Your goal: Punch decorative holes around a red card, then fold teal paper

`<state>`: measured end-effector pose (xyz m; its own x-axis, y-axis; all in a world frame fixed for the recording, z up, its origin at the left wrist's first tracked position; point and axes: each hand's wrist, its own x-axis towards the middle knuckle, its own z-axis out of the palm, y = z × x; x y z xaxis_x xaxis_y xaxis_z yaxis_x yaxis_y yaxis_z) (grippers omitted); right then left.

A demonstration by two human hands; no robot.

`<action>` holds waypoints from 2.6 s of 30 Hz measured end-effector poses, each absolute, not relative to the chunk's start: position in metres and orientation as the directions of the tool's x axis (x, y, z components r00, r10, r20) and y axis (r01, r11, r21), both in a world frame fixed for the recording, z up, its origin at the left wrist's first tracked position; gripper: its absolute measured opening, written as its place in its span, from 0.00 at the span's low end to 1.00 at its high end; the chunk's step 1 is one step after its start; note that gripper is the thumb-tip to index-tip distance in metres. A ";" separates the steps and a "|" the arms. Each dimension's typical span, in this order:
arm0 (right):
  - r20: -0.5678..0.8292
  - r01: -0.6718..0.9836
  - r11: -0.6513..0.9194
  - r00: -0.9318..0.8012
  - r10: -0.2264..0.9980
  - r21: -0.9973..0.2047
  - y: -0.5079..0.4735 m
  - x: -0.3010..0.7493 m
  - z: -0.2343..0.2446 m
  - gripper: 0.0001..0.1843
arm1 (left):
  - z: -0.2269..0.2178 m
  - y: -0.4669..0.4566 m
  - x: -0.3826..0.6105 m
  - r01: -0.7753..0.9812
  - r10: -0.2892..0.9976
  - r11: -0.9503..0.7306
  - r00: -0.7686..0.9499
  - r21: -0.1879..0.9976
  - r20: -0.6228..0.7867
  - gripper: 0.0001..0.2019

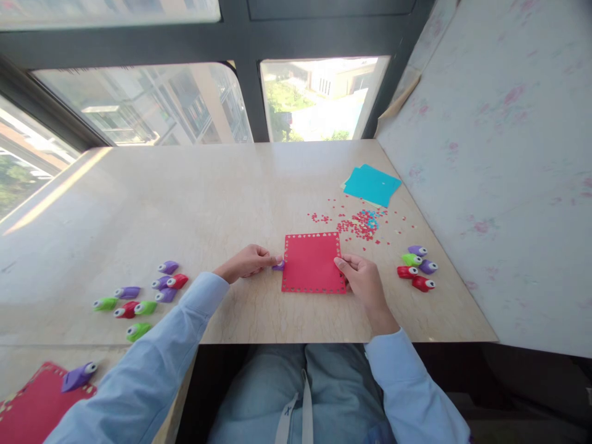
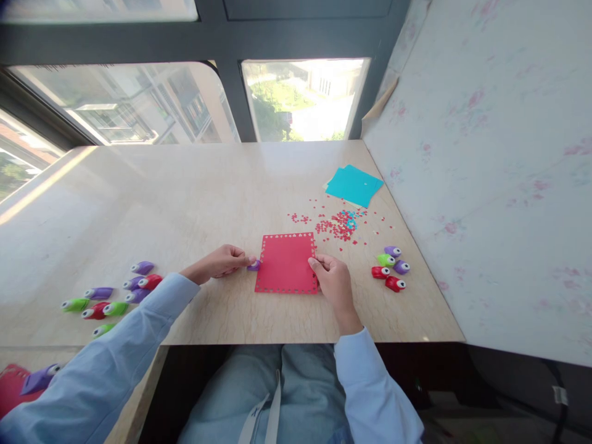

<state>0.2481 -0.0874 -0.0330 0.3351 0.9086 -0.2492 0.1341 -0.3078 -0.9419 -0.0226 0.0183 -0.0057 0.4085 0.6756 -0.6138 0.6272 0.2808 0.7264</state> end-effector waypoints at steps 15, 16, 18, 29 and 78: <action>-0.198 0.169 -0.269 0.347 0.917 -0.948 -0.079 0.239 -0.038 0.25 | 0.003 0.008 -0.019 0.674 0.721 0.235 0.363 0.701 -0.591 0.30; -0.197 0.182 -0.272 0.347 0.917 -0.945 -0.078 0.238 -0.038 0.25 | 0.004 0.007 -0.020 0.667 0.720 0.239 0.366 0.706 -0.589 0.30; -0.203 0.195 -0.282 0.346 0.916 -0.939 -0.078 0.236 -0.036 0.25 | 0.006 0.005 -0.022 0.642 0.716 0.246 0.384 0.726 -0.583 0.30; -0.269 0.130 -0.339 0.380 0.885 -0.932 -0.078 0.231 -0.034 0.24 | -0.005 0.003 -0.032 0.503 0.673 0.293 0.495 0.813 -0.549 0.24; -0.239 0.199 -0.348 0.425 0.873 -0.916 -0.081 0.229 -0.034 0.24 | 0.007 0.014 -0.026 0.499 0.695 0.396 0.386 0.771 -0.607 0.14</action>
<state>0.2293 -0.0809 -0.0344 0.4254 0.8729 -0.2388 0.1989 -0.3476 -0.9163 -0.0263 0.0139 0.0067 0.3863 0.6945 -0.6070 0.4989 0.3962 0.7708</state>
